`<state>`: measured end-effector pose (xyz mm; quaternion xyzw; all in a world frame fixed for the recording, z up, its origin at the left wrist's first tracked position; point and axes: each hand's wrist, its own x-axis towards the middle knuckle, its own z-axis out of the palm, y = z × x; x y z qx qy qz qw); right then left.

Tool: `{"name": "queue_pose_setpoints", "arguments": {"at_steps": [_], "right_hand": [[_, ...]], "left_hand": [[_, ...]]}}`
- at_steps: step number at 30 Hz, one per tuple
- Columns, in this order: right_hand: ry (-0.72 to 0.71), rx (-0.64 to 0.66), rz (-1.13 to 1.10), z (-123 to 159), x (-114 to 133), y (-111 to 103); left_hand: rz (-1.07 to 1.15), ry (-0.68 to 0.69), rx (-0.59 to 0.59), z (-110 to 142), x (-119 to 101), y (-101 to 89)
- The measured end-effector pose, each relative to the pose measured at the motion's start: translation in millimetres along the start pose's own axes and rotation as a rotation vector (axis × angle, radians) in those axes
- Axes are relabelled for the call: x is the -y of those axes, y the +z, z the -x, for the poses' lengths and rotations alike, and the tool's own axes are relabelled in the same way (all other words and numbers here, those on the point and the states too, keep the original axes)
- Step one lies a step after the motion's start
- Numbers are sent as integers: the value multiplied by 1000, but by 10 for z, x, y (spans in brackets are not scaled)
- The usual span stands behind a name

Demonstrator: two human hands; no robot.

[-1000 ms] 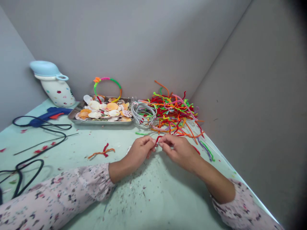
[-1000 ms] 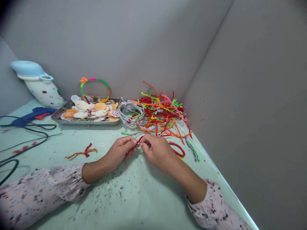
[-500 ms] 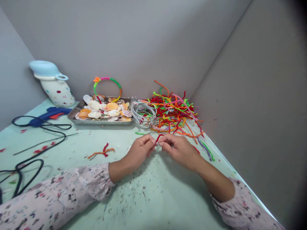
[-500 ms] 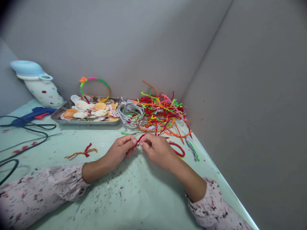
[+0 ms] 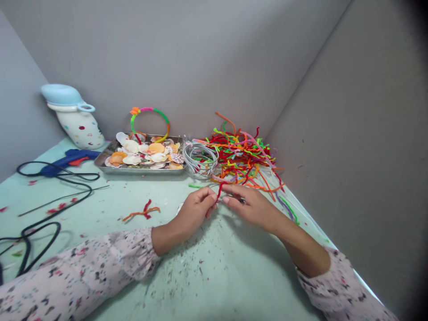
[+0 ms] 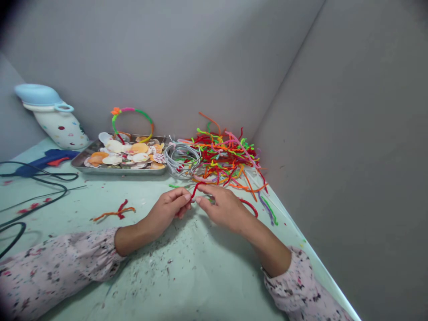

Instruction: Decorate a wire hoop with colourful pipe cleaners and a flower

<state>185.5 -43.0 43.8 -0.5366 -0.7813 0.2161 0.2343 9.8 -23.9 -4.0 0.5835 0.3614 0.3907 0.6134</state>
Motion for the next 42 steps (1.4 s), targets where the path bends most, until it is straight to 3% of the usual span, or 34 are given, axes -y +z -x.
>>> {"name": "queue_pose_setpoints", "arguments": {"at_steps": [14,19,23,27,31,42], "right_hand": [[17,-142,-287,-4,27,-4],[63,-112,-253,-28,9,16],[117,-216,-193,-36,-19,40],[93,-134,-39,-29,-15,51],[57,-84,-34,-33,-14,95],[111,-136,-131,-25,26,129]], "left_hand": [[-10,-11,-6,-10,-3,1],[-22,-3,7,-6,2,6],[-22,-6,11,-9,0,14],[-28,13,20,-7,-4,19],[-33,18,35,-2,-12,21],[-56,8,64,-11,15,17]]}}
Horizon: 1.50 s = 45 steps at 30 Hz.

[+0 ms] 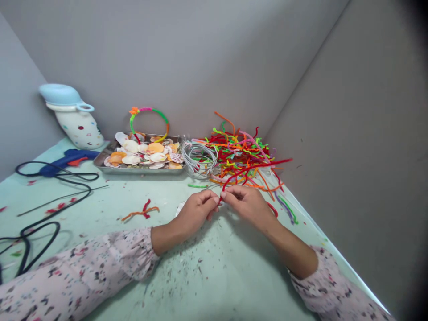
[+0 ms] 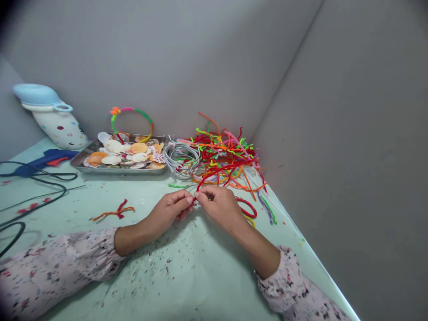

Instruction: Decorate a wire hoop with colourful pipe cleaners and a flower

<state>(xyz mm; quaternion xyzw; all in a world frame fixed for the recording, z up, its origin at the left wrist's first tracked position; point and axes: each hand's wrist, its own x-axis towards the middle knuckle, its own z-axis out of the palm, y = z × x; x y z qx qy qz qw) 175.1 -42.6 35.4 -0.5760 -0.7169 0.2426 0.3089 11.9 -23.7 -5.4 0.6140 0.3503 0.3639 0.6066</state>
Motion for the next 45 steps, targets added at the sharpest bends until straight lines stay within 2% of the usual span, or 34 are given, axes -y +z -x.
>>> {"name": "queue_pose_setpoints", "arguments": {"at_steps": [6,12,19,26,36,41,45], "right_hand": [[39,-67,35,12,19,51],[25,-131,40,71,39,108],[-61,-262,30,99,-1,210],[-161,-338,23,117,-52,265],[-278,-408,100,110,-95,293],[-282,-428,99,116,-124,311],[-250,-393,89,112,-114,300]], "left_hand": [[6,-24,-68,-6,-8,9],[35,-45,-62,-3,-20,17],[36,-50,-56,-6,-30,18],[31,-34,-51,-2,-34,8],[27,-17,-49,-4,-25,9],[24,-15,-54,-2,-10,9],[22,-17,-85,-5,-2,2]]}}
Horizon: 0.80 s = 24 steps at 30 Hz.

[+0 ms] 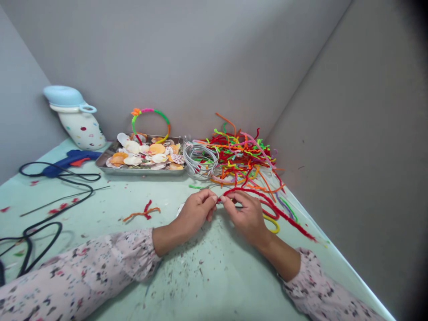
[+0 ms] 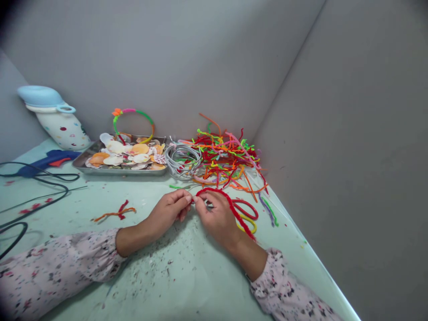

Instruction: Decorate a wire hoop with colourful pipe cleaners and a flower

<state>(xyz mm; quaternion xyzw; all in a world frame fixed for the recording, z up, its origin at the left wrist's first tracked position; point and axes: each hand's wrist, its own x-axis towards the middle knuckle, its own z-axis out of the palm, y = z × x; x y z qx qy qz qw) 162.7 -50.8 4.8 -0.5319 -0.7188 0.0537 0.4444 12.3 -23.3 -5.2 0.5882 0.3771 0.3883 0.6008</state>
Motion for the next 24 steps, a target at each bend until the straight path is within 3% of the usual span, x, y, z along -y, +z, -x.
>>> {"name": "queue_pose_setpoints", "arguments": {"at_steps": [7,13,24], "right_hand": [[97,121,-101,-24,11,-22],[134,101,-163,-19,30,-24],[101,24,-47,-21,29,-1]], "left_hand": [[39,1,-10,0,18,-15],[13,34,1,4,3,1],[-12,42,-33,13,35,-4]]}}
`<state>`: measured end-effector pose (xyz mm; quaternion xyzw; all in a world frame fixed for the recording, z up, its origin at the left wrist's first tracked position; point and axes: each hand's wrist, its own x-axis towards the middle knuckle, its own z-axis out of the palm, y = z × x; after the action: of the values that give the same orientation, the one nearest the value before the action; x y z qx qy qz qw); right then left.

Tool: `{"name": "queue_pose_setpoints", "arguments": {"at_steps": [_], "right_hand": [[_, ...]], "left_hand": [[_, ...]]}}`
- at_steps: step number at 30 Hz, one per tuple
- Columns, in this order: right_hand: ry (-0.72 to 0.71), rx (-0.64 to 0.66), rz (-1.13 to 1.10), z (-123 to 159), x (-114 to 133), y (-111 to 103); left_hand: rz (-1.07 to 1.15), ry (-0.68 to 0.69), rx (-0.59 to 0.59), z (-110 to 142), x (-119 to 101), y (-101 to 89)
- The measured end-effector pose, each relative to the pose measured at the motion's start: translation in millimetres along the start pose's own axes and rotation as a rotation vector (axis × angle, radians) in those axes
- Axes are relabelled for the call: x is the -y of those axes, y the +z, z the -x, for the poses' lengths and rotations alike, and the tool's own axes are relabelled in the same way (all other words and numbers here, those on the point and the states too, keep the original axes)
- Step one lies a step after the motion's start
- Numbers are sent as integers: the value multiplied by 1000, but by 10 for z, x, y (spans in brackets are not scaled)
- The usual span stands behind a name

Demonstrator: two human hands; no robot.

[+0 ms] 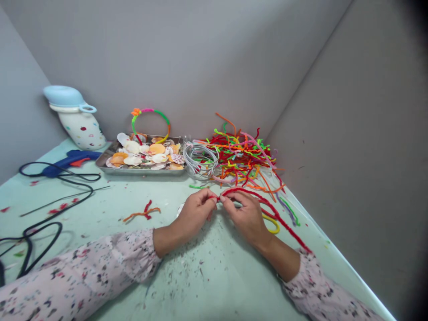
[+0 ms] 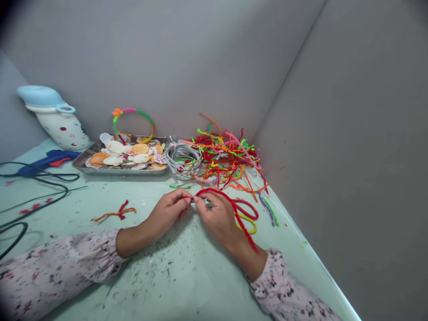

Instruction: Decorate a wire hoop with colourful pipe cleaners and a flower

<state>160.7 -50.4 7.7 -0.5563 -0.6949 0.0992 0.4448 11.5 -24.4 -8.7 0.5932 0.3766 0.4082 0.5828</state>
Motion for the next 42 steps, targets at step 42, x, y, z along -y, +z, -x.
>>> {"name": "queue_pose_setpoints", "arguments": {"at_steps": [42], "right_hand": [[-486,79,86,-18,-201,-82]], "left_hand": [[79,-34,3,17,-101,5]]}}
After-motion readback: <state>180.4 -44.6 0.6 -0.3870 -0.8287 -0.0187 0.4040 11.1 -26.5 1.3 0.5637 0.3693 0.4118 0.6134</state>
